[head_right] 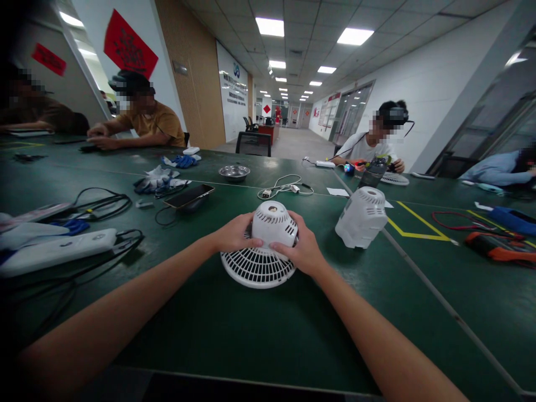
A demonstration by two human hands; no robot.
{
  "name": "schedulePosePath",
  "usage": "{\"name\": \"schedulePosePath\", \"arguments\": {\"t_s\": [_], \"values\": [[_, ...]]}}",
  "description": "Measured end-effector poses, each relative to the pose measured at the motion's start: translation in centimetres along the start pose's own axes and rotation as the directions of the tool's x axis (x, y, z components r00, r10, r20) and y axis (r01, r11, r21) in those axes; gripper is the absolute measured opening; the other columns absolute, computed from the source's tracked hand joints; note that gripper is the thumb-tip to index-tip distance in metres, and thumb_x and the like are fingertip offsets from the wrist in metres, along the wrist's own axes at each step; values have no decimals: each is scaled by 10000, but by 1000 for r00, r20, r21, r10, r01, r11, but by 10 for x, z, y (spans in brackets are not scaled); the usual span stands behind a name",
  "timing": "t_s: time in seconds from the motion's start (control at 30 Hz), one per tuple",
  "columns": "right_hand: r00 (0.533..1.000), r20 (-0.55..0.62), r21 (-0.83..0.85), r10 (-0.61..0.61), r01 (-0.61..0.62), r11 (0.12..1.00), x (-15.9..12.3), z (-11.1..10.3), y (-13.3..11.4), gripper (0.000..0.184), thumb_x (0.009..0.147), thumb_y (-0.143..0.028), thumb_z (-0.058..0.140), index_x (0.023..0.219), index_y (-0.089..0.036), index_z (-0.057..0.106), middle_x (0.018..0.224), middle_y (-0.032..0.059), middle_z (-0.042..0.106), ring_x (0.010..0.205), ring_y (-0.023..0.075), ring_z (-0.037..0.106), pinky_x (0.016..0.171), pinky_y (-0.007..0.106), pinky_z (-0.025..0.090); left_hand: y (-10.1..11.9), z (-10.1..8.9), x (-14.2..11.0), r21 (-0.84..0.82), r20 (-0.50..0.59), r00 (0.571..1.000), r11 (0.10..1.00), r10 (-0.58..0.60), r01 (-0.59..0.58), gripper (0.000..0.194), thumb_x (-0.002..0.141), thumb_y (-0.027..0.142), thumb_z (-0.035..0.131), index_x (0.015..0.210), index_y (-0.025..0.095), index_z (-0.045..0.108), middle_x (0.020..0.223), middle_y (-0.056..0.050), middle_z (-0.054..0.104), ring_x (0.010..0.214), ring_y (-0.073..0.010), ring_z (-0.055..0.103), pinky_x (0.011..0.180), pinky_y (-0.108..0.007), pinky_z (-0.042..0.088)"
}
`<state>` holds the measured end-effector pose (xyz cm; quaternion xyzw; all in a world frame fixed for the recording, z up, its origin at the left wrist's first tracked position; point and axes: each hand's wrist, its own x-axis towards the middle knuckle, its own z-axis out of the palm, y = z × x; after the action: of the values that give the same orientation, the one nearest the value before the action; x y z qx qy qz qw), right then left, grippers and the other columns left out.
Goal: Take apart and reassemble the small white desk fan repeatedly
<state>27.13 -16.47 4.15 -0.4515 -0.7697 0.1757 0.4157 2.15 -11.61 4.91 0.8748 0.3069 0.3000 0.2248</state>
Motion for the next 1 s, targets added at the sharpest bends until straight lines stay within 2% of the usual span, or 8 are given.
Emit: {"name": "schedulePosePath", "arguments": {"t_s": [0.2, 0.47, 0.63, 0.7, 0.77, 0.87, 0.93, 1.0], "values": [[999, 29, -10, -24, 24, 1000, 2, -3, 1, 836, 778, -473, 789, 1468, -245, 376, 1407, 132, 585, 1256, 335, 589, 1068, 551, 464, 6, -2, 0, -69, -3, 1000, 997, -20, 20, 753, 749, 578, 768, 1336, 160, 551, 1299, -166, 665, 1145, -335, 651, 952, -497, 525], [998, 9, -58, -56, 56, 997, 0, -2, -2, 864, 781, -504, 780, 1489, -251, 354, 1419, 146, 573, 1275, 352, 575, 1085, 588, 442, 6, -3, 0, -101, 0, 1000, 995, 5, -5, 778, 736, 538, 788, 1374, 178, 527, 1327, -162, 645, 1171, -333, 636, 972, -517, 516], [995, 18, -97, -103, 104, 990, 0, -1, 3, 881, 783, -522, 767, 1499, -256, 327, 1445, 152, 541, 1283, 368, 559, 1089, 602, 432, 2, -2, 0, 21, -8, 1000, 1000, -10, 10, 888, 628, 559, 852, 1370, 184, 541, 1357, -175, 617, 1224, -382, 589, 1035, -603, 449], [988, 43, -112, -149, 153, 982, 0, -5, 6, 867, 819, -527, 719, 1521, -255, 291, 1470, 154, 512, 1288, 369, 548, 1089, 598, 433, 0, -3, 0, 79, -8, 1000, 997, -8, 9, 881, 642, 565, 843, 1369, 171, 538, 1362, -182, 613, 1232, -386, 582, 1048, -606, 436], [982, 68, -113, -176, 183, 977, 0, -10, 9, 861, 856, -541, 657, 1554, -266, 234, 1423, 150, 545, 1226, 364, 583, 1043, 592, 470, -4, -4, -1, 128, -20, 1000, 992, 9, -7, 827, 718, 542, 796, 1396, 162, 513, 1393, -188, 597, 1262, -383, 567, 1073, -607, 413], [984, 112, -65, -142, 150, 987, -2, -16, 9, 861, 891, -543, 591, 1584, -282, 152, 1149, 109, 682, 943, 309, 675, 872, 548, 557, -7, -4, -2, 131, -55, 998, 991, 29, -22, 724, 859, 436, 666, 1489, 184, 412, 1393, -177, 607, 1267, -359, 582, 1089, -610, 395], [983, 155, -28, -95, 101, 995, -4, -16, 7, 870, 905, -517, 577, 1594, -286, 99, 1012, 74, 713, 775, 262, 672, 768, 502, 579, -8, -3, -4, 71, -55, 998, 997, 38, -34, 811, 862, 417, 651, 1561, 223, 288, 1394, -172, 606, 1264, -361, 591, 1078, -614, 406], [980, 188, -10, -64, 67, 998, -6, -15, 5, 893, 900, -494, 589, 1597, -293, 69, 999, 66, 722, 715, 243, 663, 714, 474, 582, -6, -1, -5, 3, -39, 997, 998, 62, -62, 1003, 802, 461, 712, 1603, 249, 148, 1455, -191, 550, 1298, -391, 562, 1081, -627, 401]]}}
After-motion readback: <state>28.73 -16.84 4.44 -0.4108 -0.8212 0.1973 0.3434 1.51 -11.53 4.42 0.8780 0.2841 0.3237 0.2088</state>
